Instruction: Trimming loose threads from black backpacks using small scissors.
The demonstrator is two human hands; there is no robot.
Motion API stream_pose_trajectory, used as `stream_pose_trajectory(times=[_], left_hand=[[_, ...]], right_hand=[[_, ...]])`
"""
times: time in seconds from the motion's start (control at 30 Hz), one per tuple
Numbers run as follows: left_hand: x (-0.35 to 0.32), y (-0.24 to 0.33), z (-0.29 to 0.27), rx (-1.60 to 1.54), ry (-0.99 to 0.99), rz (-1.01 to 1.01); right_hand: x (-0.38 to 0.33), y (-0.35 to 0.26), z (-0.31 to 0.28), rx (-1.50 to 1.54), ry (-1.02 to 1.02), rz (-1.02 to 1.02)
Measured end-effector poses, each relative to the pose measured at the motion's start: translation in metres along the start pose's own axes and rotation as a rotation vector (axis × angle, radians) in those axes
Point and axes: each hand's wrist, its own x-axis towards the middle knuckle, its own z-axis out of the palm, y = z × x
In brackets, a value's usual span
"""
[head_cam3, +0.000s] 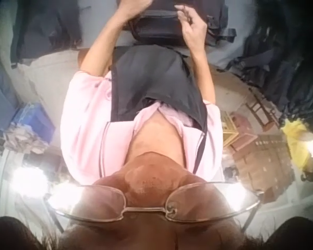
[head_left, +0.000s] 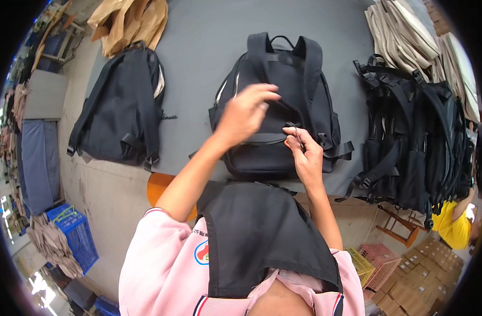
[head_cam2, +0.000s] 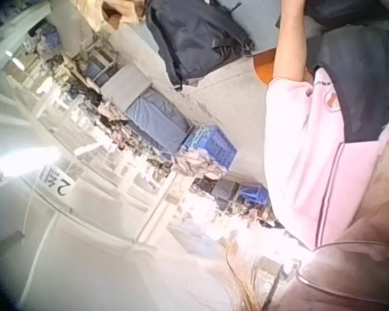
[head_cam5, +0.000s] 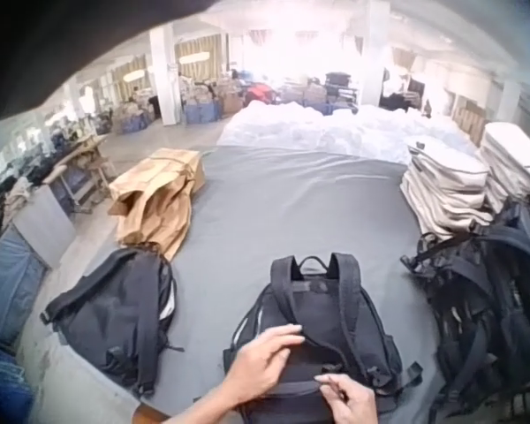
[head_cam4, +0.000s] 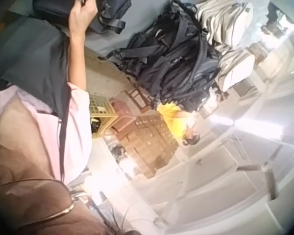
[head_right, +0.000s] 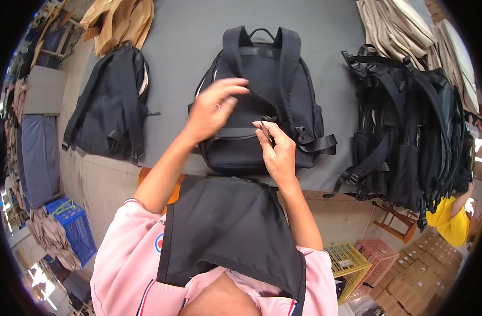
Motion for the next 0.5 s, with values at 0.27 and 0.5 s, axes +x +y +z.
stream_pose_trajectory(times=[0.27,0.5], left_hand=[[-0.161,-0.015,-0.078,-0.37,0.112,-1.059],[-0.169,-0.048,-0.015,-1.262,0.589,-1.187]], right_hand=[[-0.004,-0.013,0.013,-0.254,-0.16,0.026],[0.011,-0.004,0.05,-0.403,-0.434,-0.024]])
